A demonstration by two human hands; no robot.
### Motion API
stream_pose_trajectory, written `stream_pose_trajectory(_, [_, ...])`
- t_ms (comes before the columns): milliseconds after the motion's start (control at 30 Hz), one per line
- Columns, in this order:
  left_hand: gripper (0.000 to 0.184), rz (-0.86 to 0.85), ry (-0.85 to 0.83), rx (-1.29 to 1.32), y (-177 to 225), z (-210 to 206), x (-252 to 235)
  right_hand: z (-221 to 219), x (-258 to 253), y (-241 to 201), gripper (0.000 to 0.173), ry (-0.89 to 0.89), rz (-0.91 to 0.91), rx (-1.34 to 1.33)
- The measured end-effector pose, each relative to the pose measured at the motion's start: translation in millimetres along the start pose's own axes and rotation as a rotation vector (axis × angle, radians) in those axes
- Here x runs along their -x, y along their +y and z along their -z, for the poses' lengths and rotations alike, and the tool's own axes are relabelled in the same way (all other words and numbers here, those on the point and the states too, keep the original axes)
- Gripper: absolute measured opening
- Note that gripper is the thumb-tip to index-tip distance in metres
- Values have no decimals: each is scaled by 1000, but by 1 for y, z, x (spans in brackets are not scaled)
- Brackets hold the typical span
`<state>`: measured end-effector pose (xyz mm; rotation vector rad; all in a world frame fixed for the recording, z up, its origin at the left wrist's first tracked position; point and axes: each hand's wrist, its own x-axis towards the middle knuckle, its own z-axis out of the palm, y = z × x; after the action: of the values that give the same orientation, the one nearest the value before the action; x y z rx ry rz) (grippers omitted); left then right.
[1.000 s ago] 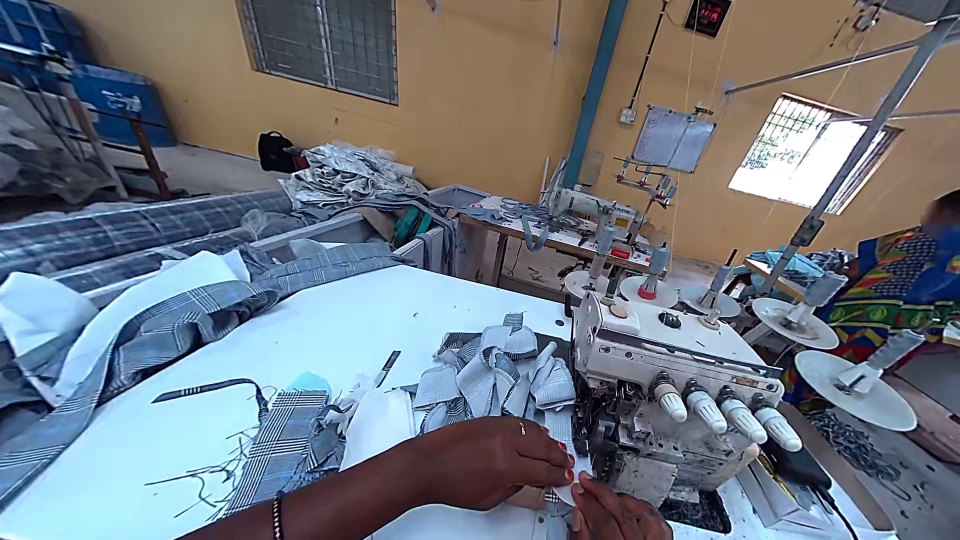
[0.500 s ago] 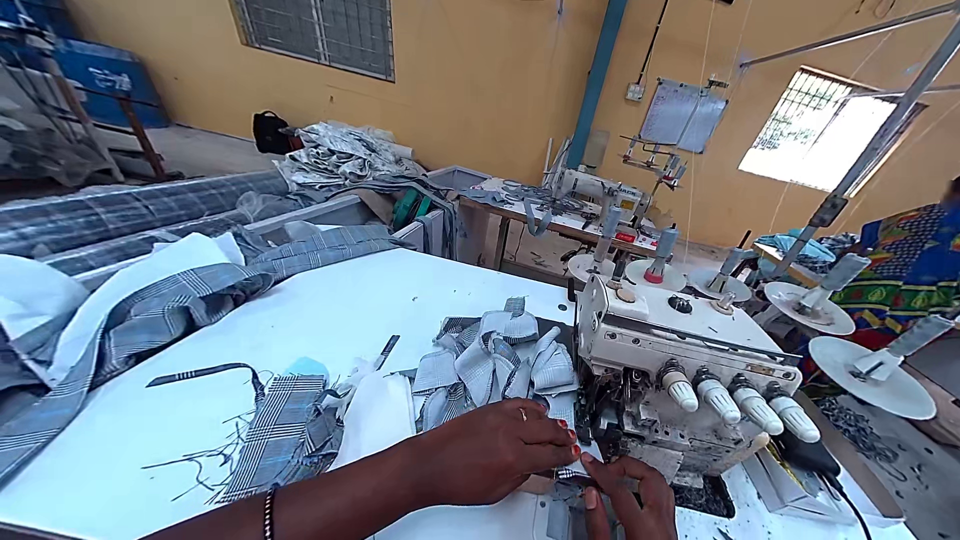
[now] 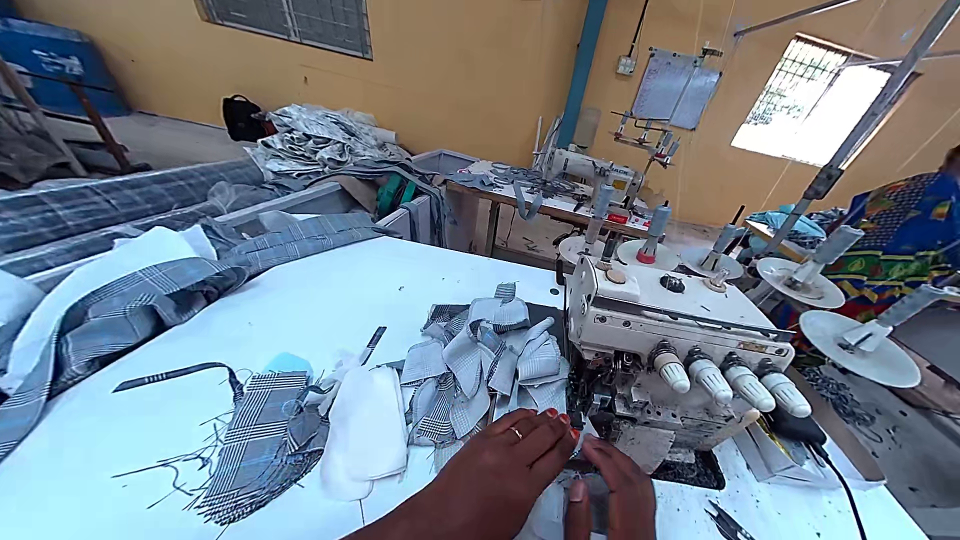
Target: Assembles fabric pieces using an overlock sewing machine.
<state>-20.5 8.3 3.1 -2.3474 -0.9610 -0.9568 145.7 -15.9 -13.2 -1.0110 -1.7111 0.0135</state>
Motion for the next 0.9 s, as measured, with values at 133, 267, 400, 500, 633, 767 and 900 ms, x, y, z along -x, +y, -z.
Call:
stream_pose_trajectory(133, [23,-28,-18,62,-11,2,-2,-10,9,-2,42,-43,72,262])
stream_pose_trajectory(267, [27,-4,-80,239,-28,8,-7,-4,13,-1,40,-89,118,374])
stream_pose_trajectory(400, [35,-26,-141,356,-42,10,-10,-3,12,2,39,-88,129,396])
stream_pose_trajectory(500, [32,-53,-152,298,-43,10,-13,-4,11,6,38,-68,142,379])
stream_pose_trajectory(633, [29,-75,-156,256,-41,11,-15,-4,10,10,40,-64,157,350])
stream_pose_trajectory(767, [29,-75,-179,239,-40,12,-16,-2,5,13,40,-70,174,354])
stream_pose_trajectory(900, [27,-50,-156,170,-33,11,-15,-2,0,20,40,-57,215,363])
